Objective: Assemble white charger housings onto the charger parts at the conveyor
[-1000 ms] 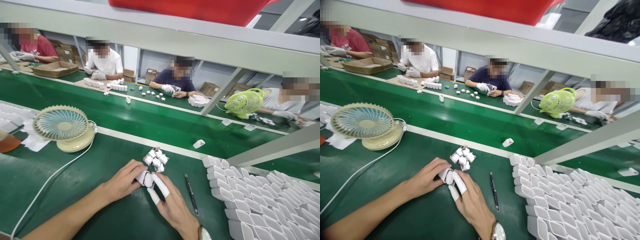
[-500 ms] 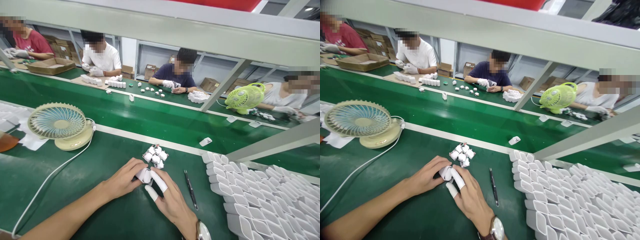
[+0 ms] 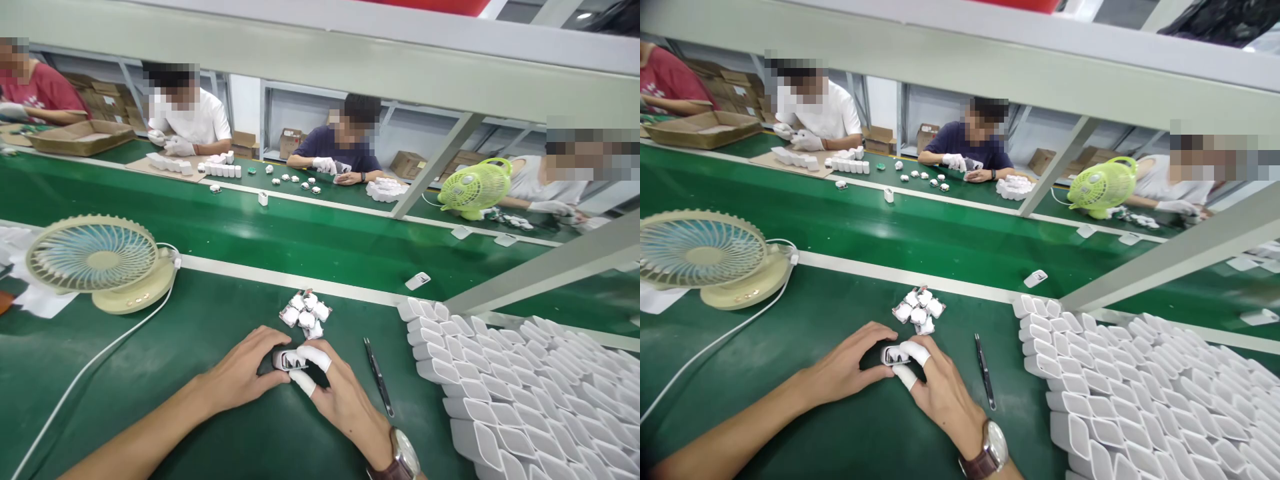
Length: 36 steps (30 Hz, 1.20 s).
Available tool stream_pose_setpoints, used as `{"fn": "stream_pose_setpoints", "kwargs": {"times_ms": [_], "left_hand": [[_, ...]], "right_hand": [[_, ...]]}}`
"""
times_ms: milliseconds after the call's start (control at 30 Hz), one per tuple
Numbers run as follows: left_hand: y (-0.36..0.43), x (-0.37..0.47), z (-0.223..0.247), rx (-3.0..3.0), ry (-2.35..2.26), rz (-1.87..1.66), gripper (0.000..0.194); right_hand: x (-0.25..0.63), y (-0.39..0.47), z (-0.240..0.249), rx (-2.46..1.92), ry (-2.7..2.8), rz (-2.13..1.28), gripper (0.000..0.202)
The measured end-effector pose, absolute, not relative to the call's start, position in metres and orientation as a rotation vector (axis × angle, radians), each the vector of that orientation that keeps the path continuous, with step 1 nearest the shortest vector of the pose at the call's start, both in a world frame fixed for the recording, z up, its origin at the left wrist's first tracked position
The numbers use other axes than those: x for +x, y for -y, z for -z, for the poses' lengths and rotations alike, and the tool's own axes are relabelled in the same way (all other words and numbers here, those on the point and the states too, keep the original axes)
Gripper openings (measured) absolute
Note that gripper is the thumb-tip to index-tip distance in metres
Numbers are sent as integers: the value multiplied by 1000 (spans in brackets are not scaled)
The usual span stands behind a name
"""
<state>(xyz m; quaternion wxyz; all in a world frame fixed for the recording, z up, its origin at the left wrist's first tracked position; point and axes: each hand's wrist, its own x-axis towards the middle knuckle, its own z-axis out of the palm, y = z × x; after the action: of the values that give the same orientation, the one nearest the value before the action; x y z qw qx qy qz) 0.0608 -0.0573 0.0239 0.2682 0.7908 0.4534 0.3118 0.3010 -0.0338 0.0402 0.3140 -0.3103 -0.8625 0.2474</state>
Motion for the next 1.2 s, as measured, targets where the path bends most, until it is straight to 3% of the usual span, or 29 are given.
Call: {"fn": "stream_pose_setpoints", "kwargs": {"times_ms": [200,367,667,1067,1200], "left_hand": [[55,57,-19,2431,-1109,-956,17],[55,60,-19,2616,-1096,-999,17],[52,54,-4,2567,-1050,-1195,18],[58,62,-29,2681,-966,-1275,24],[56,60,-31,2730,-938,-1252,16]], "right_hand": [[297,37,-44,-802,2268,-689,32],[300,39,-43,-800,2294,-612,39],[303,36,-34,-750,2305,-544,31],[307,39,-50,-586,2233,-362,53],[306,39,-51,-577,2273,-342,41]]}}
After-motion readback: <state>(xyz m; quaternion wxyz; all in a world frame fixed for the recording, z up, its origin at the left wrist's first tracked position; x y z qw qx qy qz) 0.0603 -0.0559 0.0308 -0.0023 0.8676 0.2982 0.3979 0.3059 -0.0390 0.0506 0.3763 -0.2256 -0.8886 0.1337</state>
